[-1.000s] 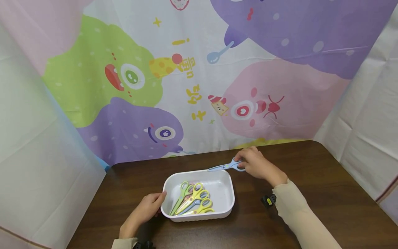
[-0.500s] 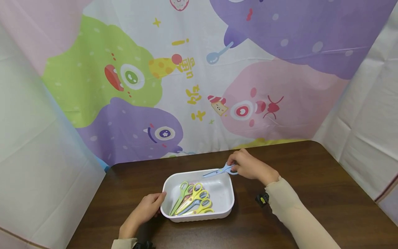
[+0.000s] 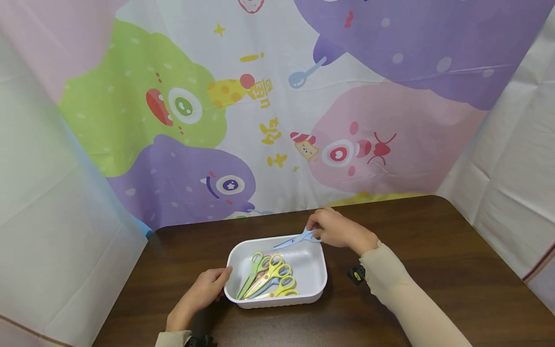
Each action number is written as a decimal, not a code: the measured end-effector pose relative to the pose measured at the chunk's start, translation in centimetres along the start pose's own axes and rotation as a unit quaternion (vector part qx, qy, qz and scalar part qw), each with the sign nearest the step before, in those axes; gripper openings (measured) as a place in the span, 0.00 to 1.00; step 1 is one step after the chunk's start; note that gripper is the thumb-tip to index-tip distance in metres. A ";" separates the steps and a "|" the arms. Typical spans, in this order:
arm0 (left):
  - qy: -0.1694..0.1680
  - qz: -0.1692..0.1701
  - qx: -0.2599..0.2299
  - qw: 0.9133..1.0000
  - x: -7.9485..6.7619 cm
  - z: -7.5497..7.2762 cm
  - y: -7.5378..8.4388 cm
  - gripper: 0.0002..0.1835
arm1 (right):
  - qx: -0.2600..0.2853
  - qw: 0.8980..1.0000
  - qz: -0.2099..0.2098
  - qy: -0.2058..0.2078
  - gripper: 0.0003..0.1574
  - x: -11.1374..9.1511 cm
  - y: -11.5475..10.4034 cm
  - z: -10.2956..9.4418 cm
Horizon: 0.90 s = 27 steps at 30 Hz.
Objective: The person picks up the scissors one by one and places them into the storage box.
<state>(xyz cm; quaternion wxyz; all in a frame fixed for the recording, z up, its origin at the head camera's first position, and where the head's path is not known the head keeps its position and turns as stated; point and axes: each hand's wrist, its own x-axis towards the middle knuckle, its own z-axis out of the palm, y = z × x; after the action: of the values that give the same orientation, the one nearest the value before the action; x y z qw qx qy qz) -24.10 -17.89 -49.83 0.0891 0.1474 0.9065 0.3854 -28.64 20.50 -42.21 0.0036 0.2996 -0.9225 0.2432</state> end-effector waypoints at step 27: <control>0.004 0.002 0.003 1.000 0.0 0.0 0.1 0.26 | -0.016 0.999 0.000 -0.042 0.07 3.0 -3.7 2.0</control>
<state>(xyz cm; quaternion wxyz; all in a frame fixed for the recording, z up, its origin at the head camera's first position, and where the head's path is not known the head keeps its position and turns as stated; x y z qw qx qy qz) -24.11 -17.78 -49.75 0.0838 0.1481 0.9078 0.3834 -28.75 15.31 -41.89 -0.0303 0.3095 -0.9255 0.2161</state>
